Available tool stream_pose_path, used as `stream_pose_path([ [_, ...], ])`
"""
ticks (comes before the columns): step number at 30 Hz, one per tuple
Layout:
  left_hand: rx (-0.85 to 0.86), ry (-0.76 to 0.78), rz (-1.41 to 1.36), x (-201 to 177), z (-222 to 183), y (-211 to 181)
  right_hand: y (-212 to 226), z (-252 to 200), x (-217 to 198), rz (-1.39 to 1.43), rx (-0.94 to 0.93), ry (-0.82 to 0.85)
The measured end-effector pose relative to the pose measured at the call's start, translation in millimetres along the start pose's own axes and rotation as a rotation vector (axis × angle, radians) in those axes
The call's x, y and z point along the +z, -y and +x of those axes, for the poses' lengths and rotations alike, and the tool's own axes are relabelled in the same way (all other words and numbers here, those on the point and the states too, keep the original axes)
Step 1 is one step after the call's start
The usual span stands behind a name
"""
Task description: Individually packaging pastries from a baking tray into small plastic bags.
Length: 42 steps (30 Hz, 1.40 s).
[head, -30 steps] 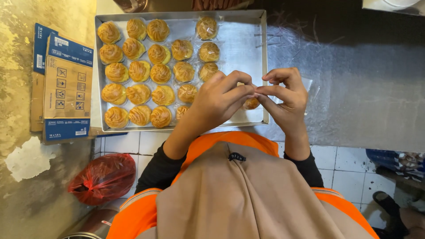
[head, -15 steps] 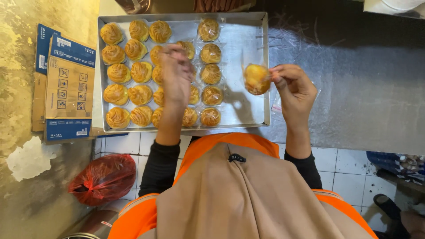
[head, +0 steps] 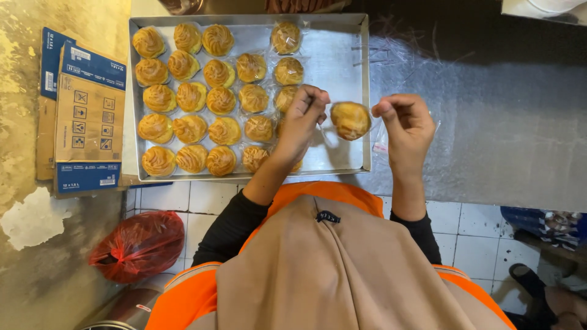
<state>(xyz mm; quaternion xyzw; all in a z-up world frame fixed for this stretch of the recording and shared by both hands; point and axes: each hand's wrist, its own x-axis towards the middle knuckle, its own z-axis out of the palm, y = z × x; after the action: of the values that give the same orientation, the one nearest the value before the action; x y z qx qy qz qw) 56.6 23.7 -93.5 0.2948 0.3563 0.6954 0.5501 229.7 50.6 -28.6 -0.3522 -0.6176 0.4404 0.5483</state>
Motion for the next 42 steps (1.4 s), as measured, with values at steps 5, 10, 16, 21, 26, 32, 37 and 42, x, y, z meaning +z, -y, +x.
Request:
stream_pose_path([
  [5, -0.059, -0.160, -0.033, -6.0, 5.1, 8.2, -23.4, -1.5, 1.4, -0.014, 0.053, -0.039],
  [10, -0.041, -0.482, -0.057, -39.6, 21.5, 43.9, -24.3, -3.3, 10.7, -0.509, 0.052, 0.318],
  [16, -0.034, -0.715, -0.083, -98.5, 26.0, 65.3, -30.2, 2.2, 43.2, -0.640, -0.109, 0.494],
  [21, -0.001, -0.826, -0.221, -129.1, 10.9, 24.3, -71.5, 37.2, 82.9, -0.338, -0.029, 0.607],
  [26, -0.084, -0.854, -0.417, -170.8, -7.6, 6.5, -159.5, 78.9, 140.9, -0.233, 0.121, 0.628],
  [32, 0.031, -0.753, -0.611, -207.2, -40.3, 5.7, -291.4, 152.6, 191.5, -0.154, 0.192, 0.397],
  [37, 0.087, -0.765, -0.529, -192.4, -45.9, -6.8, -343.5, 168.5, 213.8, -0.792, -0.151, 0.345],
  [42, 0.059, -0.657, -0.392, -163.1, -29.2, -29.1, -305.8, 154.5, 212.0, -1.001, -0.380, 0.292],
])
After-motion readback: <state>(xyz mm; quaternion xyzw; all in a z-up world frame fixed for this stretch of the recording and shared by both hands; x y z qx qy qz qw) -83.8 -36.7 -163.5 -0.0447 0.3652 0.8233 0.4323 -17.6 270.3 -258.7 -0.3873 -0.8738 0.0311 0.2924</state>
